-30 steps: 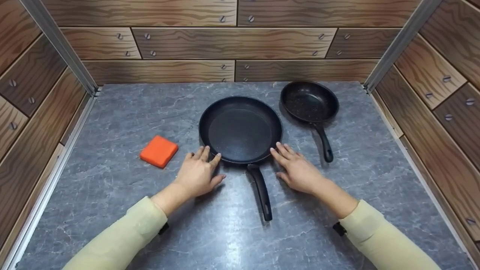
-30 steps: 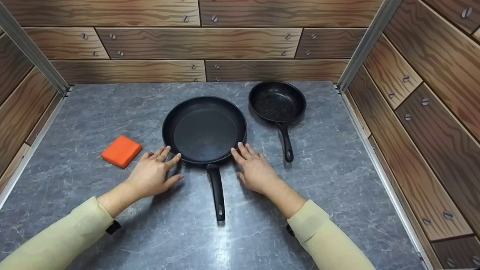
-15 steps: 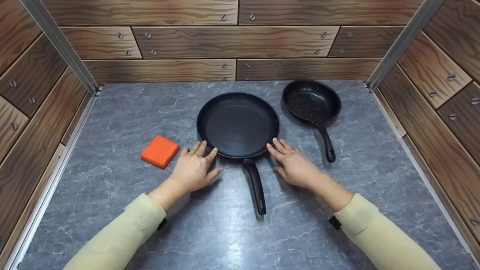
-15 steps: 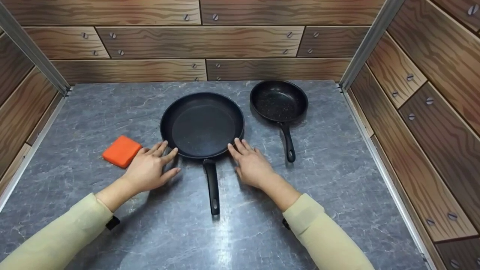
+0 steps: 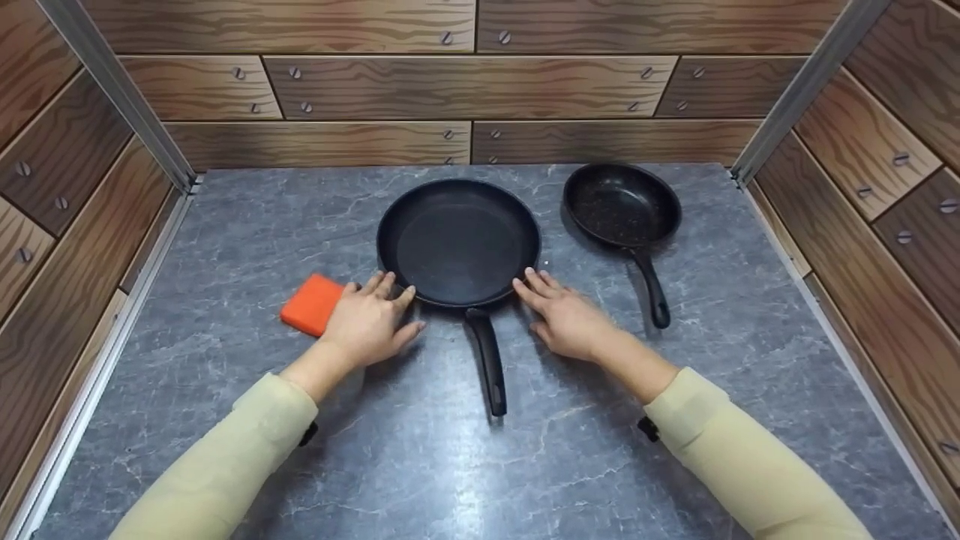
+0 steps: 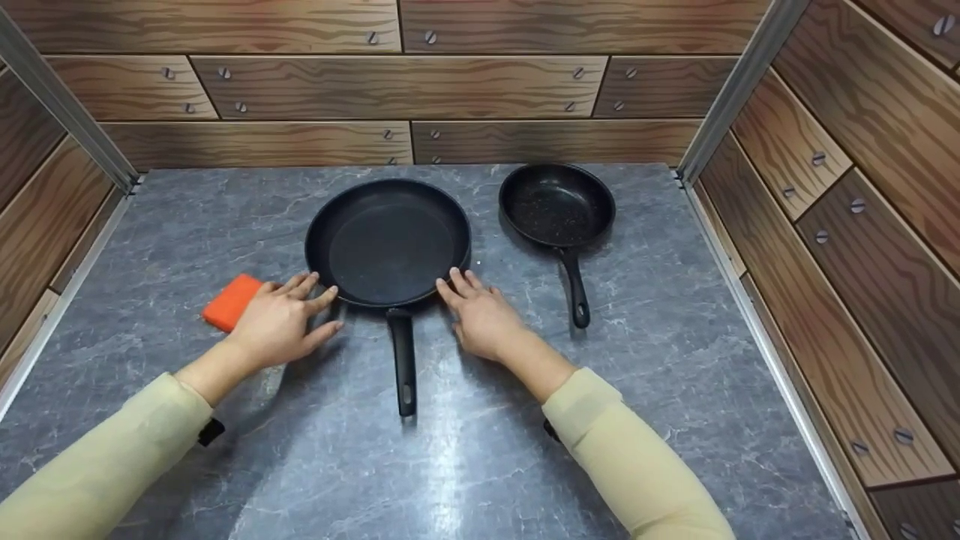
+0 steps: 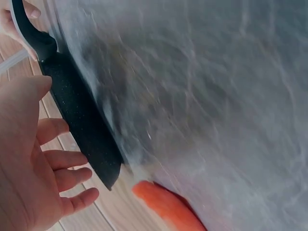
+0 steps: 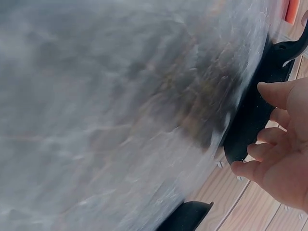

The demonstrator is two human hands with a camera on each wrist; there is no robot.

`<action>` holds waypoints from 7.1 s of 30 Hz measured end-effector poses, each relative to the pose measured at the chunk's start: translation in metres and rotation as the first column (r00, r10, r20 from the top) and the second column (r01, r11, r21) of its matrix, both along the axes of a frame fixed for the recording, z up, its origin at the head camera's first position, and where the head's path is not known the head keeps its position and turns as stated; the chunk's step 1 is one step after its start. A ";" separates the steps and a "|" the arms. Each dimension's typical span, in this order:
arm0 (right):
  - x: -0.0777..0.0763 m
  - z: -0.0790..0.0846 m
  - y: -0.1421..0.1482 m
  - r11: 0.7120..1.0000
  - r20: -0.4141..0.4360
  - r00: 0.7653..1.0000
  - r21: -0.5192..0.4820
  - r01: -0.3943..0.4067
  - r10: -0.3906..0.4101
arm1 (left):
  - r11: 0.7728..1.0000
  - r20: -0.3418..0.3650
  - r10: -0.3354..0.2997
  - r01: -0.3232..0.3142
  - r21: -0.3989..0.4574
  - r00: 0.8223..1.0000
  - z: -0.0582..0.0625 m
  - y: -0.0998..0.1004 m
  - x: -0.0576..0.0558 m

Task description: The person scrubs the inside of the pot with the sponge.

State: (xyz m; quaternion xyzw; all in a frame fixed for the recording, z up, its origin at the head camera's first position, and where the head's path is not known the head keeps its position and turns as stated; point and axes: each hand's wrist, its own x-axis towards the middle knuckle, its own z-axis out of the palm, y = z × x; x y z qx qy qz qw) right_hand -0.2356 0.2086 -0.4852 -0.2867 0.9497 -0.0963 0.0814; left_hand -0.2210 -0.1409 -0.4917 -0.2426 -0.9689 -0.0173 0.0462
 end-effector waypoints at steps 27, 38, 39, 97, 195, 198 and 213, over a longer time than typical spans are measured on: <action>-0.043 0.007 -0.071 0.998 0.035 0.999 0.060 -0.017 0.015 | 0.993 0.093 0.117 -0.116 -0.014 0.989 0.011 -0.060 -0.036; -0.050 0.000 -0.096 0.997 0.024 0.999 0.066 -0.028 0.027 | 0.990 0.176 0.142 -0.139 -0.030 0.974 0.010 -0.085 -0.049; -0.051 0.000 -0.098 0.998 0.027 0.999 0.065 -0.026 0.024 | 0.989 0.181 0.147 -0.144 -0.028 0.973 0.010 -0.087 -0.050; -0.064 0.004 -0.127 1.000 0.055 0.998 -0.019 -0.006 0.007 | 0.975 0.192 0.220 -0.217 -0.036 0.956 0.015 -0.116 -0.066; -0.058 0.015 0.178 0.960 -0.051 0.960 0.036 0.276 -0.275 | 0.987 0.226 -0.088 0.116 -0.114 0.970 0.013 0.270 -0.097; -0.055 0.014 0.174 0.964 -0.055 0.963 0.036 0.265 -0.263 | 0.986 0.222 -0.092 0.119 -0.113 0.971 0.011 0.265 -0.094; -0.043 0.017 0.156 0.969 -0.057 0.970 0.058 0.239 -0.236 | 0.994 0.212 -0.094 0.102 -0.028 0.973 0.007 0.244 -0.073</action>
